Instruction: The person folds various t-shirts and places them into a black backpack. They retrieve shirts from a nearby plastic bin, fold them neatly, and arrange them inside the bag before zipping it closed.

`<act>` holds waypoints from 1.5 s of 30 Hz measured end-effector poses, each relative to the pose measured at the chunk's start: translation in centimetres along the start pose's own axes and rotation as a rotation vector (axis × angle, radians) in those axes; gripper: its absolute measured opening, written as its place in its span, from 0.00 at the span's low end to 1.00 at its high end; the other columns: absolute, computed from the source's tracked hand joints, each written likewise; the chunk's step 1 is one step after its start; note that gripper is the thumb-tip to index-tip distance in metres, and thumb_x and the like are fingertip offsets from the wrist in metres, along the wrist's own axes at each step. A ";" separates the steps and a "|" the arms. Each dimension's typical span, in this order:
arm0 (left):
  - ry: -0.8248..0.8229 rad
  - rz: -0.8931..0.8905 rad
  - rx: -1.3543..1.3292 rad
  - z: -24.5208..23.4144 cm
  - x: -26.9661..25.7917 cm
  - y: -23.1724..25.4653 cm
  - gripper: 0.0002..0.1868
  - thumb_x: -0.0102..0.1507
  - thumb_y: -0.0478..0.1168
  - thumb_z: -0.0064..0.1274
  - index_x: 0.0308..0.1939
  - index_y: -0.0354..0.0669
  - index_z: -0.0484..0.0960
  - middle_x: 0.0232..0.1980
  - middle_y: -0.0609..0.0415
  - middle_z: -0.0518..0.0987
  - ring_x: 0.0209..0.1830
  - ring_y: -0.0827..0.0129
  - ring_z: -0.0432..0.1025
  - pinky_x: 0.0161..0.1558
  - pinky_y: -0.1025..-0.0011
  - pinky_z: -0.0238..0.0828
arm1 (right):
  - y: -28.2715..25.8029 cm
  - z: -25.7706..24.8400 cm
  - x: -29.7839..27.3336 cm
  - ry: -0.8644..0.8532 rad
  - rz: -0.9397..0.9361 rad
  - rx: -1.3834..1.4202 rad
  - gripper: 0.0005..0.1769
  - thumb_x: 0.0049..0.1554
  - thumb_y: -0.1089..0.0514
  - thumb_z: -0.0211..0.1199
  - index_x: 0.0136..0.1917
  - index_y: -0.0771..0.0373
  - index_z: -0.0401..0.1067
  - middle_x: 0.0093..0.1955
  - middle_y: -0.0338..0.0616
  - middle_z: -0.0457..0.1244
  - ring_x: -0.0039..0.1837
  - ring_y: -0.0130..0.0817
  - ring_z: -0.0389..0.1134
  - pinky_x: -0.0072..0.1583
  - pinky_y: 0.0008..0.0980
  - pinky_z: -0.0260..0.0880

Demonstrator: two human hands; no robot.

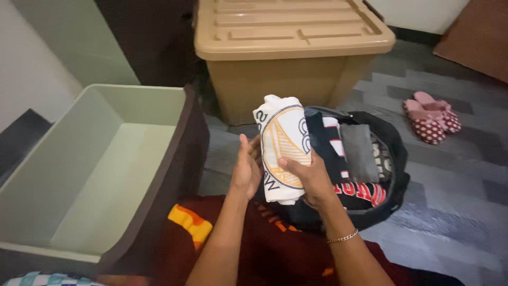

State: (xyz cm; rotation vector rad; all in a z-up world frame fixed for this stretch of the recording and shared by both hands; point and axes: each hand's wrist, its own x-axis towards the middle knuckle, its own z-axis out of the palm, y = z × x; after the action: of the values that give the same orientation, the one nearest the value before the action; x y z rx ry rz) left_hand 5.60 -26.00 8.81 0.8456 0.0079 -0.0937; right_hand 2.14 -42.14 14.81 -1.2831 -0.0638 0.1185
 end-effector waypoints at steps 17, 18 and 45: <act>-0.088 0.003 0.364 9.0 2.3 -9.3 0.47 0.64 0.56 0.53 0.79 0.41 0.49 0.72 0.39 0.71 0.69 0.58 0.67 0.68 0.62 0.62 | 0.3 -12.7 -1.0 0.212 -0.064 -0.003 0.30 0.49 0.64 0.70 0.65 0.69 0.68 0.55 0.47 0.70 0.51 0.32 0.74 0.53 0.33 0.76; -0.082 0.009 0.360 9.7 2.4 -9.9 0.50 0.61 0.54 0.56 0.79 0.43 0.45 0.73 0.41 0.68 0.68 0.58 0.67 0.66 0.62 0.64 | 0.7 -13.4 -1.0 0.234 -0.058 -0.022 0.29 0.50 0.64 0.70 0.64 0.70 0.69 0.54 0.47 0.70 0.51 0.32 0.74 0.53 0.33 0.76; -0.627 0.436 1.659 16.9 7.2 -13.0 0.83 0.34 0.68 0.76 0.82 0.52 0.38 0.84 0.35 0.29 0.82 0.32 0.21 0.76 0.38 0.21 | 0.5 -24.0 4.5 0.144 0.117 -0.248 0.38 0.51 0.58 0.69 0.72 0.68 0.60 0.60 0.48 0.69 0.57 0.34 0.72 0.56 0.33 0.73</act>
State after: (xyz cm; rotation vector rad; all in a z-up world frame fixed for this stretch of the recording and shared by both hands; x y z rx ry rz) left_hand 11.20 -47.76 10.01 2.4077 -0.9569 0.0814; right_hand 9.31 -64.27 7.44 -1.5400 0.1239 0.1203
